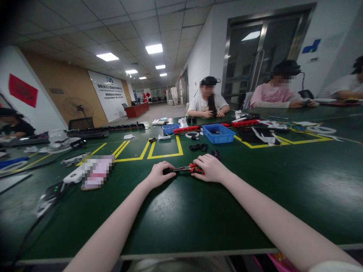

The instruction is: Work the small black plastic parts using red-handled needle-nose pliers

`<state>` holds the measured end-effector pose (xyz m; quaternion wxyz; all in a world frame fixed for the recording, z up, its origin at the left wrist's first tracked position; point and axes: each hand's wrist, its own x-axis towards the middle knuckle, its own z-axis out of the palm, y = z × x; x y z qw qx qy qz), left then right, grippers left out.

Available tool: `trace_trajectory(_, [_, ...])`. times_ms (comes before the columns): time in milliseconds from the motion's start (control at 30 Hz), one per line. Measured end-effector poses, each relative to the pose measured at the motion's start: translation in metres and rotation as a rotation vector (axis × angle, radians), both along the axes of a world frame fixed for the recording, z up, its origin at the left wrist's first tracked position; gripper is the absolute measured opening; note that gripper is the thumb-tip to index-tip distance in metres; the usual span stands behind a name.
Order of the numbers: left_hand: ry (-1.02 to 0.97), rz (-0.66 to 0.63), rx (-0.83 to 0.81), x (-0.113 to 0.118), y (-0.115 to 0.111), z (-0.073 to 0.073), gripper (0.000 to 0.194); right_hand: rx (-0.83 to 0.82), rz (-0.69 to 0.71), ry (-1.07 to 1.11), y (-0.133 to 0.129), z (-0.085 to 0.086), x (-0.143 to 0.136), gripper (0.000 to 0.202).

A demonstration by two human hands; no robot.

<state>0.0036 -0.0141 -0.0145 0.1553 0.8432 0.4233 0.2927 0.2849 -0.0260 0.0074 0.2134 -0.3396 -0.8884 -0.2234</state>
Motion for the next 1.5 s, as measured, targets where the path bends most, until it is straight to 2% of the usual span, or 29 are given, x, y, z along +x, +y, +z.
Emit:
trace_trajectory(367, [-0.019, -0.061, -0.052, -0.005, -0.007, 0.005, 0.021, -0.045, 0.010, 0.063, -0.003, -0.002, -0.001, 0.041])
trace_trajectory(767, [-0.068, -0.071, -0.081, -0.012, -0.010, 0.009, 0.022, -0.027, -0.009, 0.081, -0.003, -0.005, -0.003, 0.043])
trace_trajectory(1500, [-0.070, -0.067, -0.123, -0.012, -0.012, 0.006, 0.025, -0.087, 0.025, 0.040, 0.000, -0.006, -0.004, 0.042])
